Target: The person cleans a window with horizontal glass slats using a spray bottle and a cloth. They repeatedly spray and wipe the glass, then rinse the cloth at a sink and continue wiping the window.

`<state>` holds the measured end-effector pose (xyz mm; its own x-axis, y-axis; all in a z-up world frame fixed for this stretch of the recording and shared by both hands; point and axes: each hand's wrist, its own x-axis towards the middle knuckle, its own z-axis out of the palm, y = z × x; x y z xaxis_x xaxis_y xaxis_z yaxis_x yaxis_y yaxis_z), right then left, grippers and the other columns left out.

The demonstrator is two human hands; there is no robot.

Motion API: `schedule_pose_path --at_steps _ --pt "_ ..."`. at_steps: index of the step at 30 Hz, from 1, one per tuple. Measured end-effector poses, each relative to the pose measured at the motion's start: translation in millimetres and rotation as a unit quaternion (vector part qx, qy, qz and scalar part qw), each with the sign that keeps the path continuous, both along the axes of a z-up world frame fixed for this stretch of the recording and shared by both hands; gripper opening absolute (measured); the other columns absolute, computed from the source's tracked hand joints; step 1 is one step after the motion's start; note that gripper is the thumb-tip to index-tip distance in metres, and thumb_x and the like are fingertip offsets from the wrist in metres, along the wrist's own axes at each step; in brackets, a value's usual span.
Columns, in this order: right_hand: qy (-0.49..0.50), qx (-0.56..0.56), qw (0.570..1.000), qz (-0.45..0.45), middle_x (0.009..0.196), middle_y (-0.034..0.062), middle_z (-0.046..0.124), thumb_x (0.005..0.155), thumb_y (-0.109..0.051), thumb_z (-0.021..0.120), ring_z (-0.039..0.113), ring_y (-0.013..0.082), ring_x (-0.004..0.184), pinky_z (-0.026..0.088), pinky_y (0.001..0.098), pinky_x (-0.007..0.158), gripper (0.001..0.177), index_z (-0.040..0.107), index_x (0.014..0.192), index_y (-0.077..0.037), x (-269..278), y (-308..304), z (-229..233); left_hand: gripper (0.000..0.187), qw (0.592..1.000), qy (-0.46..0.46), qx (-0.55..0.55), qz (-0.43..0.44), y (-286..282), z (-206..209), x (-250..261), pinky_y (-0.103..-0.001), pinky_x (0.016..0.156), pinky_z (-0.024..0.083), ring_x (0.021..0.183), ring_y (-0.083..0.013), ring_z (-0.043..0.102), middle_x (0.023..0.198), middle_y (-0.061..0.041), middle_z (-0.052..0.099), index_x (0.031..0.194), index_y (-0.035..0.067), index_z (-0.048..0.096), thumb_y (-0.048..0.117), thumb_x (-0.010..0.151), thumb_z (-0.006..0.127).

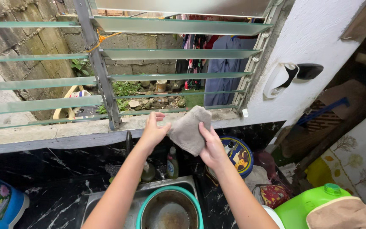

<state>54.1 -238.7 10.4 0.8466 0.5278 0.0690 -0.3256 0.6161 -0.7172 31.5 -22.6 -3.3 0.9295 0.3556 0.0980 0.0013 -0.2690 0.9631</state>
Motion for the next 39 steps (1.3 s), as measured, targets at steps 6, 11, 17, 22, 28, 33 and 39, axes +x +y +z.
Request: schedule_pose_path --at_steps 6,11,17,22,28,33,39 --pt "-0.055 -0.06 0.997 -0.015 0.127 0.0065 0.067 0.101 -0.027 0.059 0.063 0.0188 0.115 0.052 0.0375 0.098 0.044 0.055 0.14 -0.009 6.5 8.6 -17.3 0.05 0.965 0.066 -0.225 -0.118 -41.9 16.7 -10.7 -0.035 0.089 0.046 0.107 -0.0118 0.062 0.123 -0.002 0.067 0.126 0.014 0.062 0.053 0.097 0.053" --pt "-0.293 -0.342 0.856 -0.253 0.134 0.0136 0.057 0.101 -0.038 0.062 0.056 0.0243 0.123 0.05 0.0406 0.104 0.046 0.057 0.14 -0.014 25.9 3.4 -42.6 0.046 0.969 0.029 -0.23 -0.089 -61.3 -4.0 4.6 -0.036 0.08 0.04 0.094 -0.0168 0.061 0.105 -0.004 0.073 0.122 0.013 0.073 0.048 0.098 0.056" --pt "0.097 -0.114 0.986 -0.075 0.147 0.0107 0.051 0.098 -0.054 0.05 0.054 0.0234 0.128 0.049 0.0412 0.103 0.065 0.045 0.147 -0.012 40.4 -43.3 -79.4 0.056 0.992 0.118 -0.005 -0.054 -97.6 -66.2 67.8 -0.037 0.104 0.045 0.121 -0.0222 0.051 0.135 -0.014 0.05 0.122 0.008 0.072 0.056 0.093 0.068" --pt "0.171 -0.184 0.927 -0.28 0.143 0.0102 0.06 0.102 -0.057 0.046 0.061 0.0206 0.126 0.05 0.0389 0.106 0.068 0.047 0.144 -0.003 83.8 -110.4 -144.8 0.059 0.987 0.143 0.024 -0.066 -152.8 -144.4 129.4 -0.042 0.106 0.047 0.125 -0.0318 0.054 0.134 -0.016 0.052 0.129 0.016 0.059 0.05 0.082 0.072" --pt "0.209 -0.106 0.931 -0.278 0.13 0.0108 0.065 0.101 -0.05 0.05 0.063 0.026 0.117 0.05 0.0451 0.102 0.056 0.057 0.134 -0.006 82.7 -182.3 -160.4 0.097 0.961 0.209 0.16 -0.089 -236.0 -200.2 179.4 -0.054 0.113 0.036 0.138 -0.0397 0.036 0.149 -0.01 0.037 0.15 0.024 0.032 0.025 0.07 0.086" --pt "0.246 -0.066 0.93 -0.264 0.128 0.0083 0.07 0.102 -0.044 0.05 0.066 0.0271 0.114 0.052 0.0456 0.1 0.051 0.06 0.135 -0.007 81.3 -222.7 -190.4 0.099 0.952 0.197 0.207 -0.106 -267.4 -236.2 200.7 -0.059 0.115 0.03 0.142 -0.0416 0.029 0.155 -0.011 0.027 0.151 0.032 0.028 0.029 0.073 0.088" --pt "0.272 -0.041 0.941 -0.197 0.125 0.012 0.07 0.093 -0.036 0.058 0.065 0.0332 0.114 0.053 0.0546 0.096 0.051 0.058 0.139 -0.014 119.0 -263.1 -258.5 0.043 0.98 0.096 0.154 -0.083 -277.1 -259.2 200.9 -0.056 0.089 0.049 0.113 -0.0308 0.068 0.118 -0.009 0.071 0.128 0.021 0.047 0.022 0.091 0.068"
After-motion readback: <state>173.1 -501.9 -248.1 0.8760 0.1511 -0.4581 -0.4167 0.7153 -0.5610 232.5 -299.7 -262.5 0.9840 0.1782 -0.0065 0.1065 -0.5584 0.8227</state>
